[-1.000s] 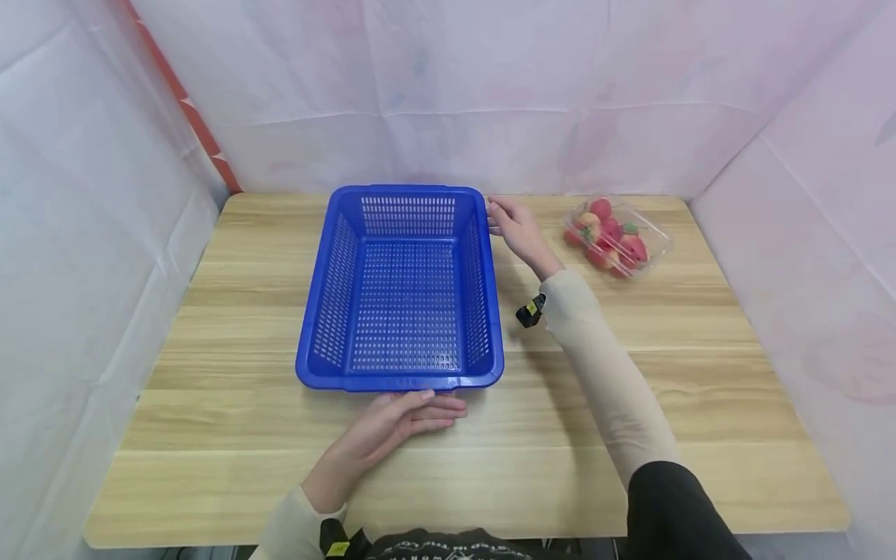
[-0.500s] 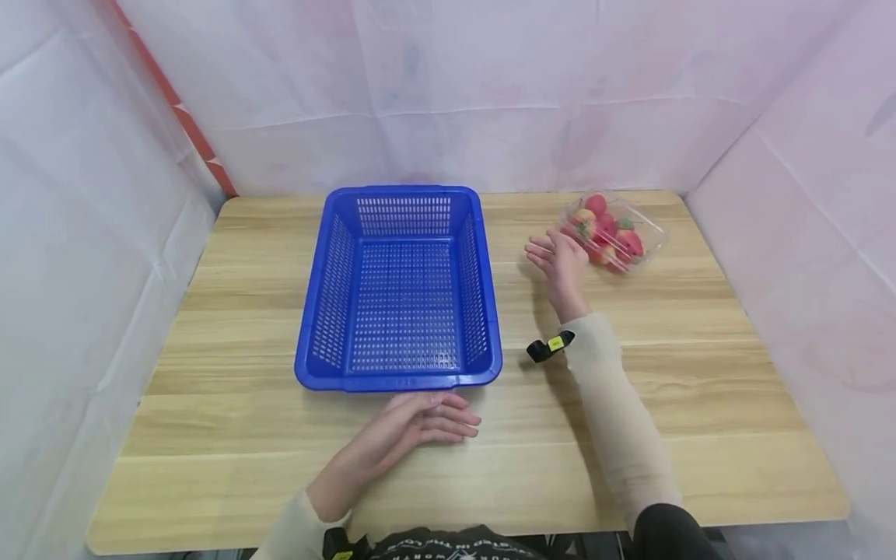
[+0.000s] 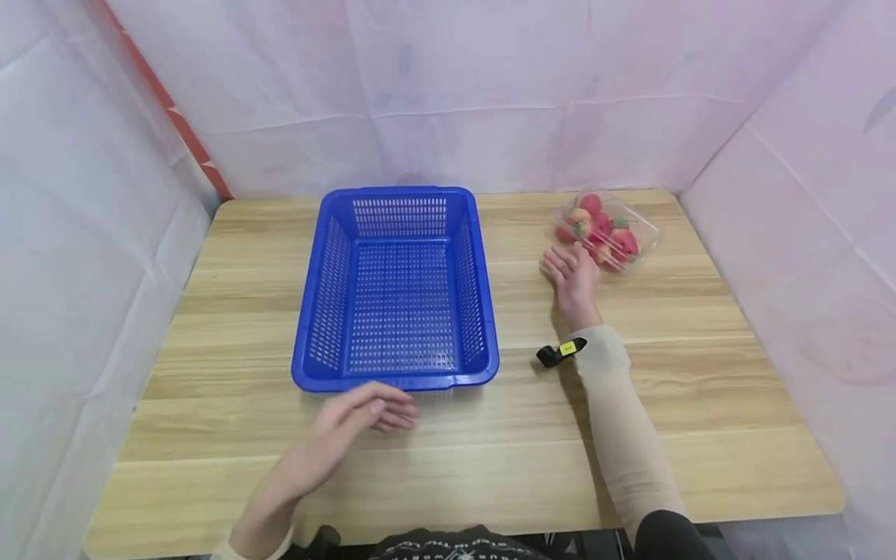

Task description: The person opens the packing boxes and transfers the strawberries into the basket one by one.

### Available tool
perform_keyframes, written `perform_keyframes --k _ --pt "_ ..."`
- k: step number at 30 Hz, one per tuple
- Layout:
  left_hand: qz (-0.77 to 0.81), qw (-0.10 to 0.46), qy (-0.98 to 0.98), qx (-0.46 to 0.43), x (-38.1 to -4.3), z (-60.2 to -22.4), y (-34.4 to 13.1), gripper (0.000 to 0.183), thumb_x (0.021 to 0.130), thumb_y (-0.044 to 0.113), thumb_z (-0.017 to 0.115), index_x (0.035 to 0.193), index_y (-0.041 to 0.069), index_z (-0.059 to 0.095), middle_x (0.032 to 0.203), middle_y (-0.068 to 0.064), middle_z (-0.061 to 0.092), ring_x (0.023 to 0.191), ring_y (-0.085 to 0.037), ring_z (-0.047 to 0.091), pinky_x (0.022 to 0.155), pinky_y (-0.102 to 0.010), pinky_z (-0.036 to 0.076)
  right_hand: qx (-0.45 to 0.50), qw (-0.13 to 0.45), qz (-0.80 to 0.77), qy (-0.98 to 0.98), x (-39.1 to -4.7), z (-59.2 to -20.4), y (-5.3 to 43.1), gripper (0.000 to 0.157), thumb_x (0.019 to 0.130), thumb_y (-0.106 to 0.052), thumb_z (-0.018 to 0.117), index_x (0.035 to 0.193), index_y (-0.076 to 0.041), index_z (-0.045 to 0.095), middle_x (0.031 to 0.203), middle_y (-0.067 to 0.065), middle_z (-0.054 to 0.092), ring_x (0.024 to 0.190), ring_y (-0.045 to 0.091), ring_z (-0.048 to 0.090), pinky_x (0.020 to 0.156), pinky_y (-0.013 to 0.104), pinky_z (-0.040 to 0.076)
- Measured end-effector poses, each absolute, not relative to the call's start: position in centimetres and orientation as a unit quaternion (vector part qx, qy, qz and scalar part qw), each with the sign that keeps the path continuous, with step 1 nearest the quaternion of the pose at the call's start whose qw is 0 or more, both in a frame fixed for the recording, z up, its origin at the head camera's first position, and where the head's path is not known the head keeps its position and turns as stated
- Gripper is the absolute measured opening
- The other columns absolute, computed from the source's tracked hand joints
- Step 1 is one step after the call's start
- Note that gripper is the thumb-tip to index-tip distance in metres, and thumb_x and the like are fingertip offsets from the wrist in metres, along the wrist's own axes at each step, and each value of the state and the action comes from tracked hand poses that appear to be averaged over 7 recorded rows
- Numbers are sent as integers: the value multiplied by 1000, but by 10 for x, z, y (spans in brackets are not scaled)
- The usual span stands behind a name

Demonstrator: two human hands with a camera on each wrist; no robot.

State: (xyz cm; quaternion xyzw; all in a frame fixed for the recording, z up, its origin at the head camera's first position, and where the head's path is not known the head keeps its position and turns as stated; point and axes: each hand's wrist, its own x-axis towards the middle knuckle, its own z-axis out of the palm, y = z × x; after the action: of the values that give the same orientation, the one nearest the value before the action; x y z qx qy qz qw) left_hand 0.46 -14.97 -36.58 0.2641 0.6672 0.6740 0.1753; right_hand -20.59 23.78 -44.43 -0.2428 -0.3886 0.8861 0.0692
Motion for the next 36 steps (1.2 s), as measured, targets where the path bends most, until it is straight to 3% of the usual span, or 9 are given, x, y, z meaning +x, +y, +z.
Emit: perform_keyframes --k 3,5,10,14,18,22,25,29,36 --pt "670 61 691 264 -3 -353 -172 35 104 -4 29 122 -8 59 112 -22 68 99 -26 68 87 -34 52 -245 79 900 -351 -209 -448 245 54 106 -24 44 154 -6 24 154 22 35 139 35 40 107 38 39" --pt "675 6 697 242 -11 -346 -188 35 105 -3 29 121 -12 59 112 -22 68 100 -24 68 90 -32 50 -251 87 908 -324 -211 -449 250 54 106 -24 45 153 -5 27 154 21 36 139 33 40 107 37 39" --pt "700 -67 695 151 -33 -343 -219 39 108 11 35 118 -21 55 111 -21 69 104 -23 68 95 -30 47 -278 96 914 -279 -214 -451 258 51 105 -23 48 150 -2 36 149 19 44 136 30 45 107 36 39" --pt "701 -97 695 129 -49 -346 -234 37 107 10 41 117 -21 57 108 -17 71 102 -22 69 93 -29 49 -298 100 907 -281 -214 -452 259 44 104 -21 50 143 -1 45 143 19 50 133 30 48 104 36 43" --pt "656 -117 737 116 -60 -347 -239 32 106 8 43 119 -15 60 109 -18 71 102 -18 68 91 -25 49 -309 117 899 -288 -213 -450 260 36 104 -22 51 131 2 56 125 19 63 129 31 53 98 37 48" --pt "531 -123 833 96 -70 -348 -239 30 105 14 47 124 -3 63 119 -15 68 113 -18 63 93 -18 44 -308 129 897 -290 -210 -448 264 30 104 -21 52 119 2 62 110 19 69 115 30 63 93 37 51" --pt "442 -123 882 107 -81 -352 -238 31 103 16 52 127 0 63 125 -15 65 119 -29 59 98 -31 45 -309 127 895 -295 -206 -446 267 27 104 -20 51 113 3 62 105 19 69 106 29 66 89 36 53" --pt "388 -108 908 117 -92 -356 -236 35 101 16 55 130 -3 60 130 -23 60 123 -43 53 100 -57 39 -315 106 892 -307 -195 -445 267 26 104 -17 49 108 5 63 95 19 70 97 29 69 83 35 55" --pt "372 -68 917 129 -101 -358 -233 42 102 22 51 132 -7 56 133 -29 55 127 -48 47 103 -61 34 -286 49 888 -358 -167 -438 265 26 104 -20 51 104 4 62 89 18 71 84 27 71 78 35 56"
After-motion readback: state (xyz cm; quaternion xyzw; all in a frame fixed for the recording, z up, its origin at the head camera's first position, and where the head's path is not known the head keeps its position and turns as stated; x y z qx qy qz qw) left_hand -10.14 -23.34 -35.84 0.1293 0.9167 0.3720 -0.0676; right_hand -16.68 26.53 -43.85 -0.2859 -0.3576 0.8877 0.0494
